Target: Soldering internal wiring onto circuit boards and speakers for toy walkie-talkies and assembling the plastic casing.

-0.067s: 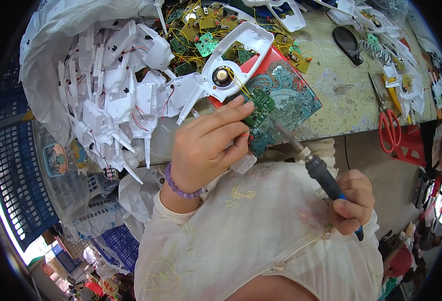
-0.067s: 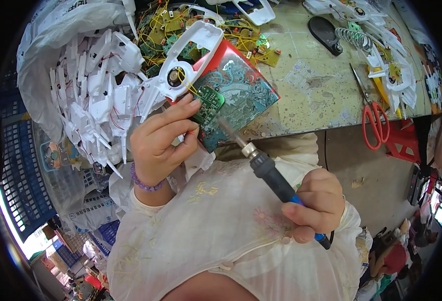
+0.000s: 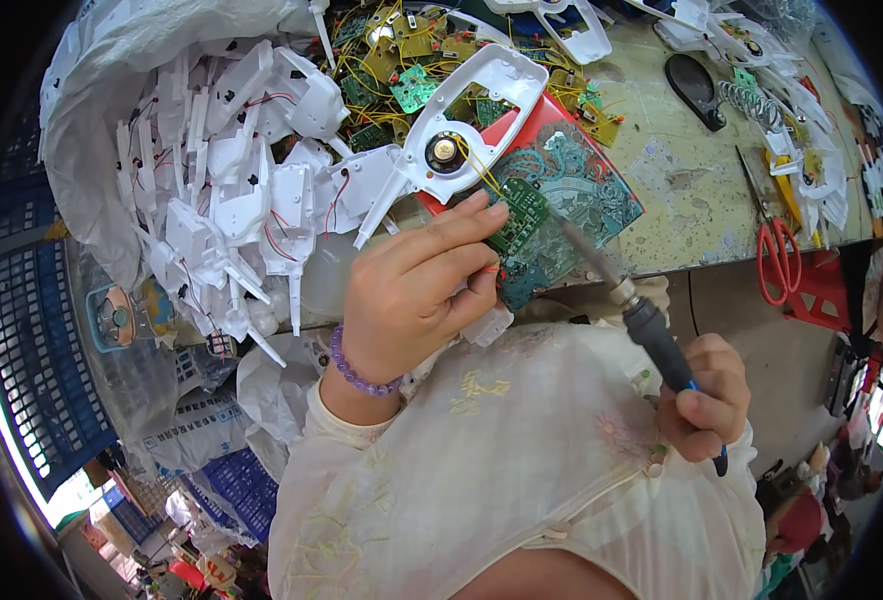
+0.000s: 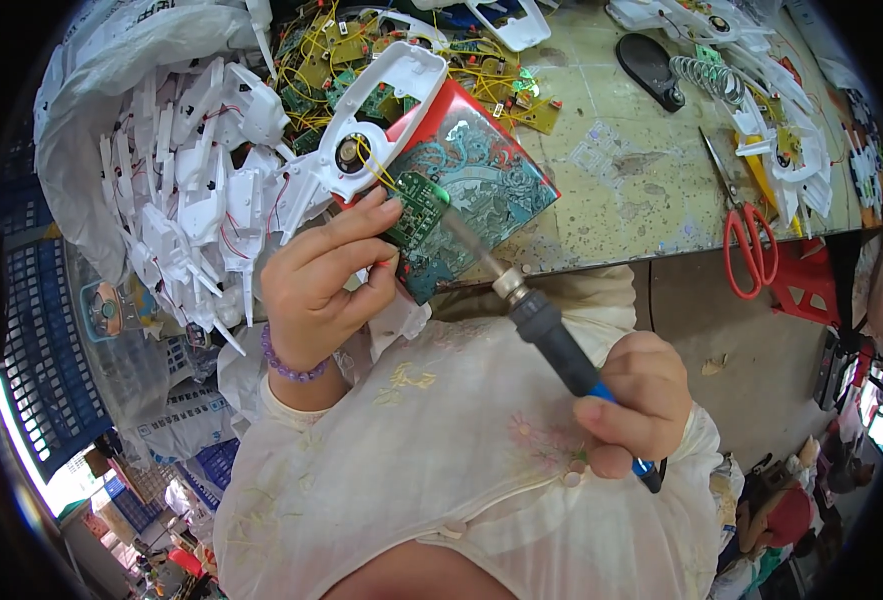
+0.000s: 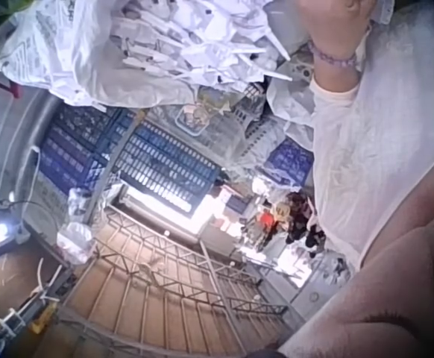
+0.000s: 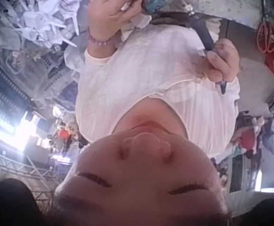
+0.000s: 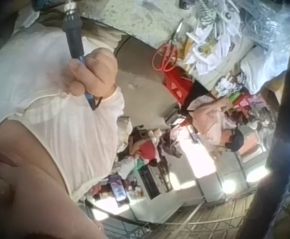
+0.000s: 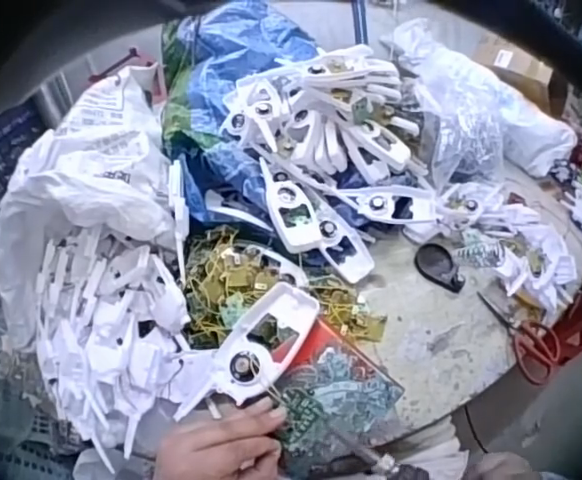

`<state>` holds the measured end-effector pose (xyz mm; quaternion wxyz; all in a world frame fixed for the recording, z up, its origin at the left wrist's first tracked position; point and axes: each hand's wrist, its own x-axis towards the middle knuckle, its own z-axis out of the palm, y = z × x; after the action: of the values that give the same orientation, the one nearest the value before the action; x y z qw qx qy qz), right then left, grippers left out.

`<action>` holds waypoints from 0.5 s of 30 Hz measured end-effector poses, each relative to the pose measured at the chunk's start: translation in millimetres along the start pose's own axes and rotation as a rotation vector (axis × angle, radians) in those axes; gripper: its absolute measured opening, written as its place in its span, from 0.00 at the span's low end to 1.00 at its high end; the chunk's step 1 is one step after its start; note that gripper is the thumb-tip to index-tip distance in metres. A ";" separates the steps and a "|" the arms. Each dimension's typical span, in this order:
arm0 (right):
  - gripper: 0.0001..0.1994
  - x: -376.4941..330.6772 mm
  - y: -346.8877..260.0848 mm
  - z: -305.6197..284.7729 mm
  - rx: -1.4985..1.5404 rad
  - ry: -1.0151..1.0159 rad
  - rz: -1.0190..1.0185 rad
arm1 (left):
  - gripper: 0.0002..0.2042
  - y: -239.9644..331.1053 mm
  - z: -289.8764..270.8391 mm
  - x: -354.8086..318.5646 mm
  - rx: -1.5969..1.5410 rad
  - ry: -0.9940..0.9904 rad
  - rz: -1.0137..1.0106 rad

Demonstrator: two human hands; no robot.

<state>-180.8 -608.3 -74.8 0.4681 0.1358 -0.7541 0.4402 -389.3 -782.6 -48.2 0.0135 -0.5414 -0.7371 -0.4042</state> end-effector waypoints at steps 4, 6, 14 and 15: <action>0.20 6.5 -5.2 -9.0 -0.094 -0.112 0.213 | 0.06 -2.0 0.7 -0.1 -0.001 0.014 0.026; 0.22 0.3 -1.9 3.4 -0.087 -0.008 0.405 | 0.06 0.7 0.8 1.7 -0.011 -0.004 0.007; 0.24 47.7 39.9 62.6 -0.324 -0.307 0.167 | 0.08 -0.4 -0.4 -6.4 0.005 -0.005 0.014; 0.24 51.7 38.9 59.8 -0.371 -0.396 0.157 | 0.08 -1.0 0.1 -7.0 0.008 -0.001 0.014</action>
<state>-267.0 -622.5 -63.5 0.2931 0.0726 -0.9067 0.2946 -387.1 -788.2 -52.0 0.0183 -0.5469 -0.7348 -0.4008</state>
